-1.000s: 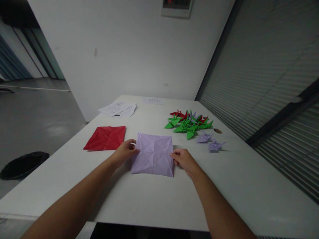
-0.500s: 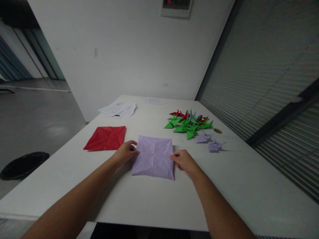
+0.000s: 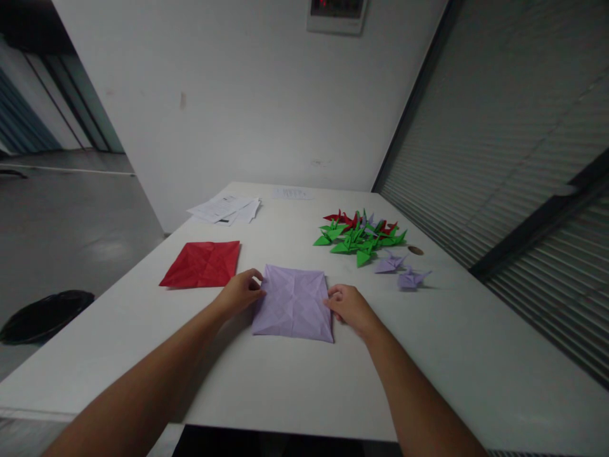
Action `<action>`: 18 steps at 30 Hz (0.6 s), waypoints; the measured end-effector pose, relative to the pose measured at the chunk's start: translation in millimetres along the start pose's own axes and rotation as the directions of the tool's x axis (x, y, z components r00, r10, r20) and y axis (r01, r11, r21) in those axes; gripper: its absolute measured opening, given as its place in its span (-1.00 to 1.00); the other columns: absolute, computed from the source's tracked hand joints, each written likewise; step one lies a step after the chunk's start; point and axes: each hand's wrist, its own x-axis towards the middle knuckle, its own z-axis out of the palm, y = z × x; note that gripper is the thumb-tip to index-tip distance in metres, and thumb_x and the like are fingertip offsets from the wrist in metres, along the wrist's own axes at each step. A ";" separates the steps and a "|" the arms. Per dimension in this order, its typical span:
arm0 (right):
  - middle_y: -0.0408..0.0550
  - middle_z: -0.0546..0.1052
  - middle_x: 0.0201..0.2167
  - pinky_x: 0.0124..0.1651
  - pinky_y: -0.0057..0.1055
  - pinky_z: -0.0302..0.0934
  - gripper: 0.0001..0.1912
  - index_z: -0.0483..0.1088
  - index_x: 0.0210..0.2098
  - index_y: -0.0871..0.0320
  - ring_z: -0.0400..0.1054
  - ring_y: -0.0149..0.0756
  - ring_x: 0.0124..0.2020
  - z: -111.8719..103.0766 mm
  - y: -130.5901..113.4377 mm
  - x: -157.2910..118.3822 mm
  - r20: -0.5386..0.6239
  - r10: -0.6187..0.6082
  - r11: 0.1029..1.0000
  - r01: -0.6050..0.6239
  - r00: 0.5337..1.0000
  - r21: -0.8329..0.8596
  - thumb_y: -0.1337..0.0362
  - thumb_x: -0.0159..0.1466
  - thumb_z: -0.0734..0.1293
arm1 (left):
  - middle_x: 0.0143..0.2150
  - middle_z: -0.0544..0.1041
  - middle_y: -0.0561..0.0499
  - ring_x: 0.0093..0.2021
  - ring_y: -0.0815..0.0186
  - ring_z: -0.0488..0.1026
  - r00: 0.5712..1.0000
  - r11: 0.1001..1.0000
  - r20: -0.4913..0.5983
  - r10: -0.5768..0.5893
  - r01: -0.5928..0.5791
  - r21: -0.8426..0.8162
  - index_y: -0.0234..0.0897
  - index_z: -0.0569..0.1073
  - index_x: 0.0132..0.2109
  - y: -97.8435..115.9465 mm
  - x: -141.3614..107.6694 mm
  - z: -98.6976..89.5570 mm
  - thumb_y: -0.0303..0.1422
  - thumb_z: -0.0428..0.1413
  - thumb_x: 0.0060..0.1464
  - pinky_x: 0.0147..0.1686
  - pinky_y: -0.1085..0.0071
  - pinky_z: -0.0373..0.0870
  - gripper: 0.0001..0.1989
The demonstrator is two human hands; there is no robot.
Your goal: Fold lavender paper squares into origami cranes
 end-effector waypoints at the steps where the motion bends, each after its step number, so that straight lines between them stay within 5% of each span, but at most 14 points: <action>1: -0.29 0.40 -0.65 -0.70 -0.55 -0.01 -0.80 0.38 -0.27 0.18 0.21 -0.46 -0.74 0.0 0.7 0.5 -0.006 0.004 1.000 -0.005 1.000 -0.011 0.32 0.10 0.41 | -0.45 0.53 0.07 -0.44 0.28 0.44 1.000 0.999 -0.004 0.003 -0.003 0.036 -0.22 0.46 -0.18 -0.2 -0.1 -0.3 -0.29 0.27 -0.10 -0.43 0.42 0.27 -0.71; 10: -0.26 0.46 -0.60 -0.65 -0.54 0.04 -0.80 0.38 -0.26 0.16 0.28 -0.48 -0.72 -0.5 -1.9 0.2 -0.059 -0.006 0.977 -0.006 0.998 -0.213 0.43 0.13 0.42 | -0.50 0.51 0.05 -0.49 0.28 0.40 0.998 0.970 -0.032 0.062 -0.053 0.236 -0.20 0.49 -0.38 7.4 -5.4 1.7 -0.42 0.25 -0.13 -0.46 0.43 0.16 -0.90; 18: -0.28 0.42 -0.62 -0.63 -0.52 0.04 -0.84 0.37 -0.35 0.14 0.28 -0.46 -0.71 -0.5 -8.8 -3.4 -0.049 -0.033 0.965 0.019 0.998 -0.263 0.46 0.13 0.41 | -0.48 0.52 0.03 -0.48 0.28 0.41 0.996 0.960 -0.010 0.087 -0.082 0.268 -0.21 0.51 -0.35 5.4 -5.8 2.9 -0.42 0.22 -0.09 -0.45 0.44 0.16 -0.92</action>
